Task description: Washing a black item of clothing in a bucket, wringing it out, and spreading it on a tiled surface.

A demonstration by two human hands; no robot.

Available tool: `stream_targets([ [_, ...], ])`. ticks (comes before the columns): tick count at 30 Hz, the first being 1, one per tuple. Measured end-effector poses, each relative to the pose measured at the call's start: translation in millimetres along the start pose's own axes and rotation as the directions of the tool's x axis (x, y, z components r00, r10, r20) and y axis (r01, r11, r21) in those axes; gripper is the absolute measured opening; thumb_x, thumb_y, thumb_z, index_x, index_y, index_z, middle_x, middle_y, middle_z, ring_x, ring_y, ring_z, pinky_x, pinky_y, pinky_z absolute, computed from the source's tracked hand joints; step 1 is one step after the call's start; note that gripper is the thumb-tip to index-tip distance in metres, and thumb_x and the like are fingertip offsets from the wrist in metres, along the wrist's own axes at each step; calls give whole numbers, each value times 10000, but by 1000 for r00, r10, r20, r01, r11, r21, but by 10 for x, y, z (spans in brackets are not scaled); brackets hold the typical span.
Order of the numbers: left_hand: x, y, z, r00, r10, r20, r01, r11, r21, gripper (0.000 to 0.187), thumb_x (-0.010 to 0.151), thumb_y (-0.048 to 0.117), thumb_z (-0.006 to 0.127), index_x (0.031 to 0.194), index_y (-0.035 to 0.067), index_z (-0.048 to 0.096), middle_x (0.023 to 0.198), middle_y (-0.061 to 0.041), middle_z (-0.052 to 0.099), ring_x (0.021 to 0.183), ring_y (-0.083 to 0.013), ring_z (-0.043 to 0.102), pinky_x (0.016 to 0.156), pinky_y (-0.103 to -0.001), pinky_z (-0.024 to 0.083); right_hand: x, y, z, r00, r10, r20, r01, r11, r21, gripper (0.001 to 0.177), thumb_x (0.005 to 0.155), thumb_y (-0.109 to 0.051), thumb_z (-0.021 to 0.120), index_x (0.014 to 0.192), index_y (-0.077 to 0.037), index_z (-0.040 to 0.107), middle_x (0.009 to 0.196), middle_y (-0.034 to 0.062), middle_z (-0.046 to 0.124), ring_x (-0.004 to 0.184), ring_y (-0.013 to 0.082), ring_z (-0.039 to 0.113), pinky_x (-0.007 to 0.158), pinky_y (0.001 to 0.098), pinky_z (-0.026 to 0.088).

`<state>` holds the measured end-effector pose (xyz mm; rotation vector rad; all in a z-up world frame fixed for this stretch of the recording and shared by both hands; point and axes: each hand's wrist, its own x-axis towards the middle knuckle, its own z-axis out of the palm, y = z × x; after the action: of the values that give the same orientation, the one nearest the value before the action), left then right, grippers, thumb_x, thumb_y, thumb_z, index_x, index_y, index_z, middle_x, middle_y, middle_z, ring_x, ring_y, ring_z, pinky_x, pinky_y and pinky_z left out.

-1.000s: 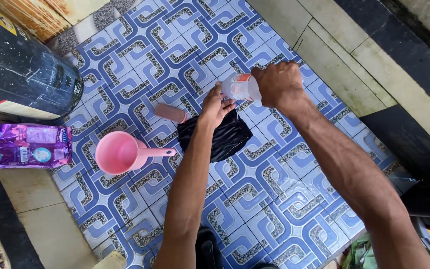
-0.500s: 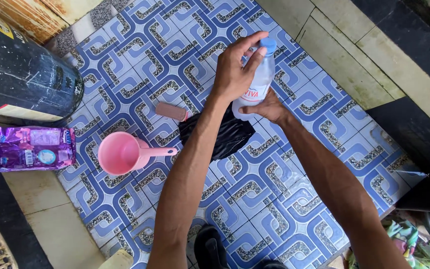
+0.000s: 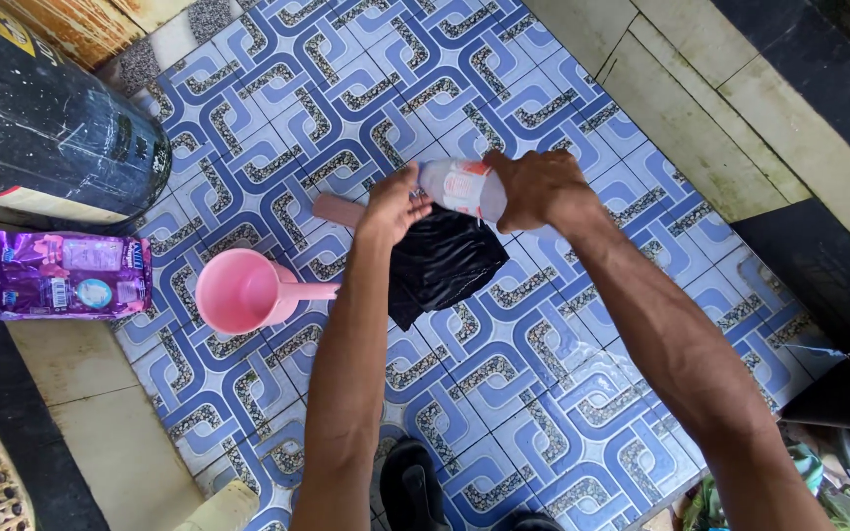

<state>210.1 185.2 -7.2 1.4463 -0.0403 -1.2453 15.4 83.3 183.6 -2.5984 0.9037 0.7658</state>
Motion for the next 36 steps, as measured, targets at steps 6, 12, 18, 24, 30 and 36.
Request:
stream_targets([
  [6,216,-385,-27,998,-55,41,51,995,82,387,1054,413,531,1206,78,651,890,-20,671,739,-146,625,678,-354,545,149,-76,259,998,-44,-44,32,971,-239,817,734,-262,872,1462,-150,517,1005,94,780,987,283,757,1053,498,474],
  [12,-63,180,263,895,416,164,-443,874,199,276,1041,296,652,1111,39,726,799,-20,648,634,-98,554,538,-226,480,318,570,664,995,-85,-52,99,883,459,1052,639,-255,937,1528,-231,375,1232,120,673,1189,327,628,1058,483,473],
  [18,-757,780,1329,502,644,577,-861,311,402,264,926,246,797,1110,66,738,922,-39,767,613,-70,630,531,-261,519,588,945,1358,900,-144,-411,429,453,782,932,591,-132,959,1423,-154,541,1309,48,712,1269,231,639,1119,418,482],
  [24,-712,774,1730,427,605,672,-904,268,333,248,946,237,788,1106,53,743,928,-39,775,598,-84,586,538,-273,501,216,1231,1231,950,-122,-289,311,244,919,846,676,-242,919,1413,-150,513,1221,24,729,1190,169,665,1084,379,496],
  [30,-670,572,2234,387,488,782,-918,284,277,255,982,222,756,1160,42,725,955,-75,755,665,-126,640,598,-307,533,49,1671,1455,927,58,-370,356,177,918,867,665,-234,929,1413,-113,509,1148,16,701,1129,190,666,1049,396,537],
  [36,-362,175,2529,207,423,882,-976,32,214,264,984,170,720,1181,-4,695,1119,-152,715,956,-287,710,801,-414,578,-239,2094,1770,888,184,-421,342,346,874,943,638,-234,935,1462,-151,484,1261,34,652,1234,212,603,1089,407,469],
])
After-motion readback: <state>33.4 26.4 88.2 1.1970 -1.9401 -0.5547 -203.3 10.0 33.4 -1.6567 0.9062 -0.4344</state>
